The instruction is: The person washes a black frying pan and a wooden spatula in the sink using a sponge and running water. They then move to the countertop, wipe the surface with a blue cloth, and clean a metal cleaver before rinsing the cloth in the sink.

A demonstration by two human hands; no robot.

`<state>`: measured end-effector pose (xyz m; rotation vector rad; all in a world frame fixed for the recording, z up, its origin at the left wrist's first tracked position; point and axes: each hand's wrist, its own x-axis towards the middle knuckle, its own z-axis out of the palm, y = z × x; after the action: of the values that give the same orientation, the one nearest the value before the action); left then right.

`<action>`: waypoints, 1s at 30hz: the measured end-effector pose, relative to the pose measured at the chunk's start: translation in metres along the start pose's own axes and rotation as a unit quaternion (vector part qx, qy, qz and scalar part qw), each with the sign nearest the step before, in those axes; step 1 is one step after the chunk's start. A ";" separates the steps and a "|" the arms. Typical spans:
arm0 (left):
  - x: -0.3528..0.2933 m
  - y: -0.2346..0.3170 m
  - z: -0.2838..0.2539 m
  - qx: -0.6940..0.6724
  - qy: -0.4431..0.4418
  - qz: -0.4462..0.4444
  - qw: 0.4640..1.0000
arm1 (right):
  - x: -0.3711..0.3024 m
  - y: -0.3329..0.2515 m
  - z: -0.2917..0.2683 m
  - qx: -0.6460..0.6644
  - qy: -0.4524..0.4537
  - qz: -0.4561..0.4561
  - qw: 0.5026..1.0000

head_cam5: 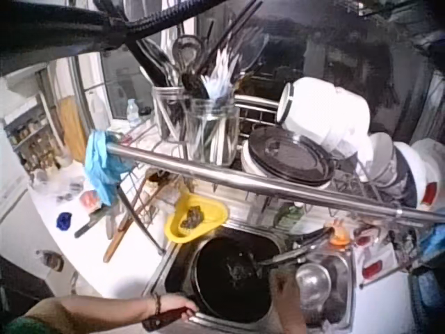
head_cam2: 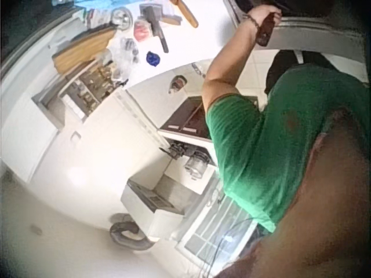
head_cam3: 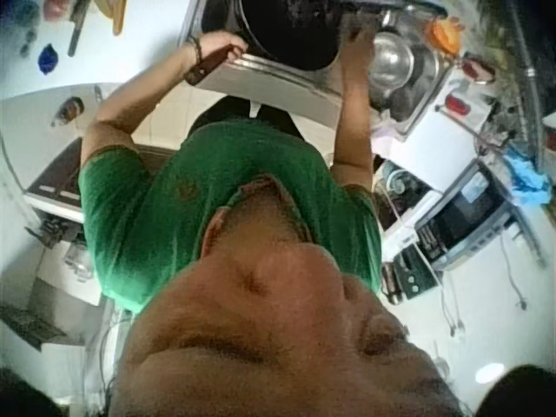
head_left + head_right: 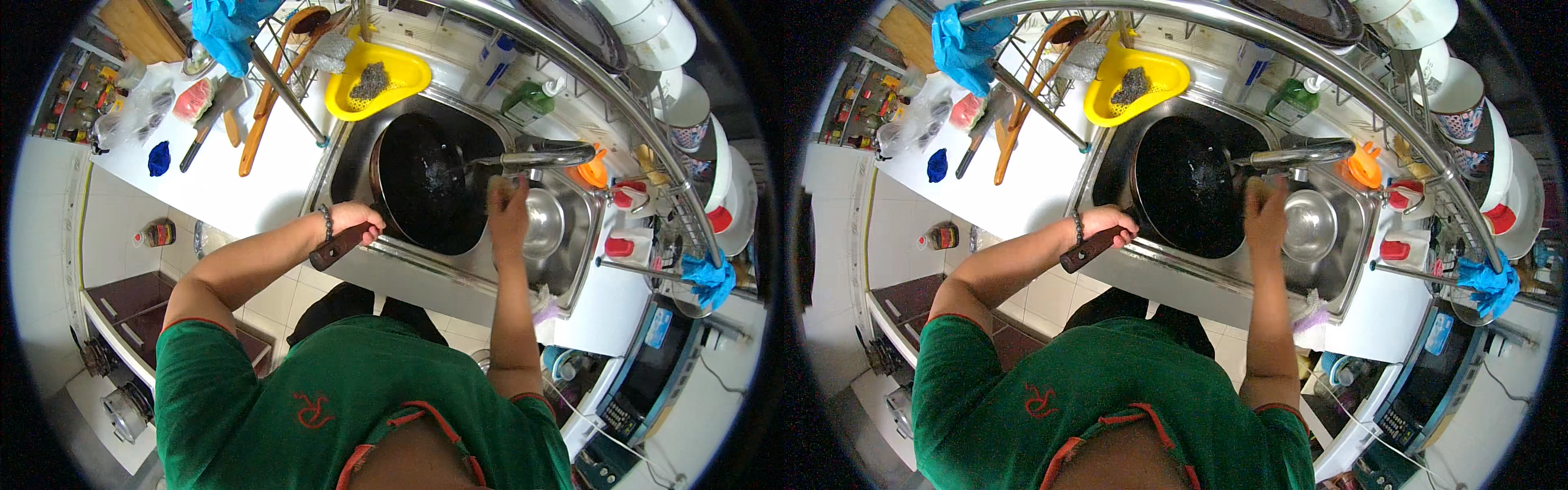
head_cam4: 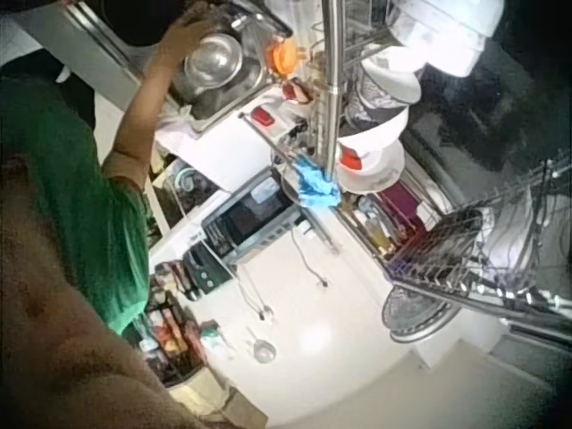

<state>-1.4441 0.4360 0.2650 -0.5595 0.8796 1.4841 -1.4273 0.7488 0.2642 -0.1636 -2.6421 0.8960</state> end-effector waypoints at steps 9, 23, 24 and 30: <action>-0.055 -0.011 0.045 0.194 0.205 0.144 0.949 | 0.056 0.023 -0.018 -0.144 -0.131 -0.059 0.979; -0.101 -0.062 0.077 0.235 0.228 0.258 0.909 | 0.096 0.006 0.011 -0.188 -0.098 -0.036 0.977; -0.102 -0.065 0.078 0.237 0.231 0.263 0.906 | 0.096 0.006 0.012 -0.192 -0.097 -0.038 0.976; -0.105 -0.075 0.089 0.262 0.251 0.308 0.879 | 0.086 0.009 0.012 -0.197 -0.080 -0.059 0.975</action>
<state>-1.3442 0.4392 0.3854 -0.2544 1.9397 1.5711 -1.5122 0.7679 0.2739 -0.0284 -2.9177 0.3519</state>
